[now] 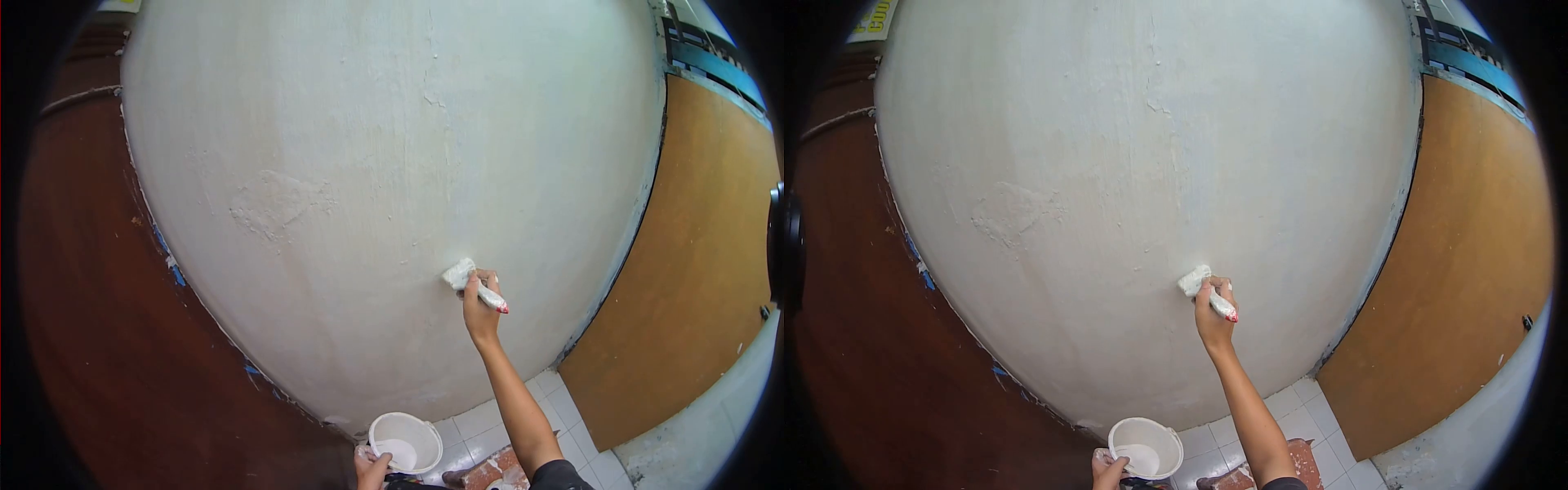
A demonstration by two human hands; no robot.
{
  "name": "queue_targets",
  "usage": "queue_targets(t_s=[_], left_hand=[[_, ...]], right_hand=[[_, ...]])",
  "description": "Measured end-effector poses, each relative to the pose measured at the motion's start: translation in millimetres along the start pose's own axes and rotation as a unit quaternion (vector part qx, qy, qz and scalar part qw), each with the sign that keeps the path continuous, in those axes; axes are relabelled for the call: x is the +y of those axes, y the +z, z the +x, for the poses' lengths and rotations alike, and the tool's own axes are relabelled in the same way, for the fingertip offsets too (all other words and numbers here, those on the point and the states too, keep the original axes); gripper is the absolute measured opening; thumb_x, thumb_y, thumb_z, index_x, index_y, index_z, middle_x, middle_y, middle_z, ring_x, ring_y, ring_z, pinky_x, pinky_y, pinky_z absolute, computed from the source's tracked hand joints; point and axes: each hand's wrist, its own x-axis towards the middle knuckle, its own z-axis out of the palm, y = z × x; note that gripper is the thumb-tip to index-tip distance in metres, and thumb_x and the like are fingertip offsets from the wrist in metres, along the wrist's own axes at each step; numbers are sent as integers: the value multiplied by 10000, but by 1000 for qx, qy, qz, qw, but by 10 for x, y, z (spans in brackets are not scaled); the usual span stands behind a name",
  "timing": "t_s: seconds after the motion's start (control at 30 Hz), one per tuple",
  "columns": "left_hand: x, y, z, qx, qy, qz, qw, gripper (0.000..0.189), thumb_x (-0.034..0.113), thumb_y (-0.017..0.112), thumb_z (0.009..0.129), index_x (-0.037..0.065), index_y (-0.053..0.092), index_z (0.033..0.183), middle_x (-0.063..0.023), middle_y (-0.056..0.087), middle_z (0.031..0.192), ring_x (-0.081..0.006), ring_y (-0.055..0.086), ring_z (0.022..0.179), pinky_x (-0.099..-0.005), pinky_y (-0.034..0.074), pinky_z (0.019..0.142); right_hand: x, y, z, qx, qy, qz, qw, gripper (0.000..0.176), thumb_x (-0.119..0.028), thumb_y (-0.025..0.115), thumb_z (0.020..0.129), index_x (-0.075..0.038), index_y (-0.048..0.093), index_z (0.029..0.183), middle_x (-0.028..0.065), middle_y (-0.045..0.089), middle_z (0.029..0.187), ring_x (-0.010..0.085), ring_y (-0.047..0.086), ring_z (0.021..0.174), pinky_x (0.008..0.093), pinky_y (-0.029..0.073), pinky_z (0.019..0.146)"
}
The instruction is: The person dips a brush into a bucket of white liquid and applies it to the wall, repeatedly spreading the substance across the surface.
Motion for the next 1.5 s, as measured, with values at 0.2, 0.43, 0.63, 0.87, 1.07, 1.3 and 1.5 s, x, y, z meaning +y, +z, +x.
queue_targets(t_s=[0.2, 0.43, 0.63, 0.87, 1.07, 1.3, 1.5], left_hand=[[184, -31, -134, 8, -31, -31, 999, 380, 99, 707, 861, 36, 503, 1175, -144, 582, 1038, -255, 614, 881, -367, 541, 694], [198, -71, -78, 17, -52, -23, 998, 429, 105, 706, 873, 57, 509, 1251, -165, 600, 1110, -278, 636, 994, -393, 564, 787], [348, -58, -68, 5, -49, -65, 997, 383, 91, 691, 880, 67, 517, 1220, -144, 601, 1109, -269, 628, 1018, -380, 558, 776], [311, -81, 88, -14, -79, -39, 996, 320, 77, 669, 892, 66, 502, 1165, -128, 582, 1089, -270, 627, 987, -394, 569, 730], [128, -99, 230, -20, -48, -39, 998, 305, 85, 670, 892, 65, 489, 1136, -120, 567, 1077, -260, 623, 957, -385, 569, 722], [138, -20, 177, -2, -59, -4, 998, 328, 81, 667, 884, 76, 504, 1169, -104, 574, 1060, -241, 627, 968, -381, 569, 722], [8, -28, 185, -9, -30, -58, 998, 325, 66, 668, 866, 79, 507, 1148, -103, 573, 1033, -249, 635, 927, -374, 587, 689]], right_hand=[[-1014, -280, 1043, -22, -247, -81, 965, 329, -122, 669, 929, 30, 609, 1214, 131, 691, 821, 155, 681, 729, 296, 539, 680], [-2081, -189, 2625, -18, -533, -194, 823, 326, -120, 739, 884, -111, 705, 1208, 92, 754, 991, 203, 707, 821, 319, 559, 726], [-1798, -206, 2408, -49, -563, -291, 772, 435, -66, 745, 807, -214, 713, 1215, 48, 733, 1124, 227, 676, 1011, 349, 559, 874], [-1259, -508, 1447, -258, -425, -311, 810, 307, -107, 717, 840, -203, 740, 1131, 27, 742, 1047, 237, 684, 971, 359, 571, 804], [-1853, -351, 2553, -157, -557, -347, 738, 230, -194, 727, 886, -202, 745, 1116, 14, 743, 1038, 207, 688, 952, 359, 552, 827], [-2919, -33, 3300, -61, -526, -272, 803, 247, -162, 749, 880, -141, 750, 1126, 68, 748, 1060, 224, 702, 842, 306, 565, 755], [-1747, -288, 2232, -166, -590, -312, 726, 502, -49, 728, 779, -171, 673, 1263, 48, 726, 1131, 232, 678, 970, 348, 556, 826]])
